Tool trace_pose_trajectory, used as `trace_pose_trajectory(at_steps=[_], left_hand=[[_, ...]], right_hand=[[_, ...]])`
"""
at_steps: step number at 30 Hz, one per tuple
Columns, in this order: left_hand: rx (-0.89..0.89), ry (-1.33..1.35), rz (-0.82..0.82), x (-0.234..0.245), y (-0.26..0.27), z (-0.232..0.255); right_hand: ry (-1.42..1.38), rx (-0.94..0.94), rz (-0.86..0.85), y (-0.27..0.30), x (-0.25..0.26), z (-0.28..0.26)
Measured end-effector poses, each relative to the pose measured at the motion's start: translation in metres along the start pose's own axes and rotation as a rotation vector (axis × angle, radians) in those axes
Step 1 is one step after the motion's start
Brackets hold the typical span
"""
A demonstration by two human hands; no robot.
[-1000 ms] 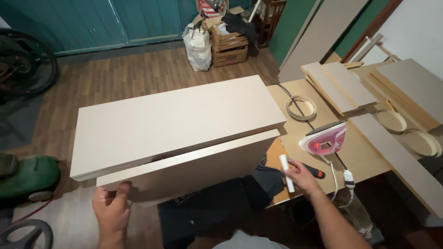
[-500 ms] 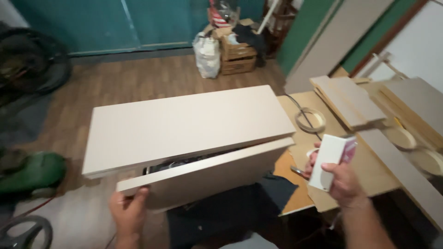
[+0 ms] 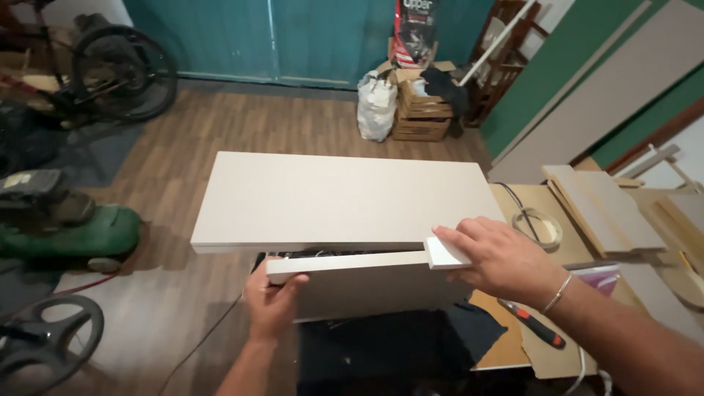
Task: Applying fabric to wooden boards using an iron and then assembling the components.
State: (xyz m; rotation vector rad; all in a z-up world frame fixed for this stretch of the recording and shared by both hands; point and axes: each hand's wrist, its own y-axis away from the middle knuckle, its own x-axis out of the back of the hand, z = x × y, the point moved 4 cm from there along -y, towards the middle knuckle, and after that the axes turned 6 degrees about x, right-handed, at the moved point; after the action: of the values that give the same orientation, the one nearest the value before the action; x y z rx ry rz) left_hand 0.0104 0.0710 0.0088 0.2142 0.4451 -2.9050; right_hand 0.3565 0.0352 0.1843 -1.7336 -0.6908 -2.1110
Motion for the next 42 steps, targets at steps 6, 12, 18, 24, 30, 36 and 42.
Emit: trace_pose_trajectory(at_steps=[6,12,18,24,30,36,42], left_hand=[[0.036,0.048,-0.012,-0.006,0.001,0.017],[-0.135,-0.105,-0.044,-0.01,-0.002,-0.008],[0.292,-0.188,0.073,-0.008,0.006,-0.007],[0.11,-0.193,0.051,-0.006,0.009,-0.012],[-0.074,-0.175,0.047,-0.006,0.008,-0.003],[-0.211,-0.187,0.064,-0.006,0.01,-0.005],[-0.189,-0.201,0.021,-0.004,0.01,-0.002]], right_hand=[[-0.172,-0.023,-0.107,-0.02,0.01,-0.005],[-0.173,0.047,-0.045,-0.043,-0.012,0.0],[-0.079,-0.053,-0.129,-0.068,-0.004,-0.032],[-0.118,-0.007,-0.148,-0.109,0.028,-0.103],[-0.12,0.12,0.05,-0.147,0.04,-0.158],[-0.127,0.141,0.05,-0.168,0.045,-0.186],[-0.098,0.122,0.052,-0.157,0.043,-0.177]])
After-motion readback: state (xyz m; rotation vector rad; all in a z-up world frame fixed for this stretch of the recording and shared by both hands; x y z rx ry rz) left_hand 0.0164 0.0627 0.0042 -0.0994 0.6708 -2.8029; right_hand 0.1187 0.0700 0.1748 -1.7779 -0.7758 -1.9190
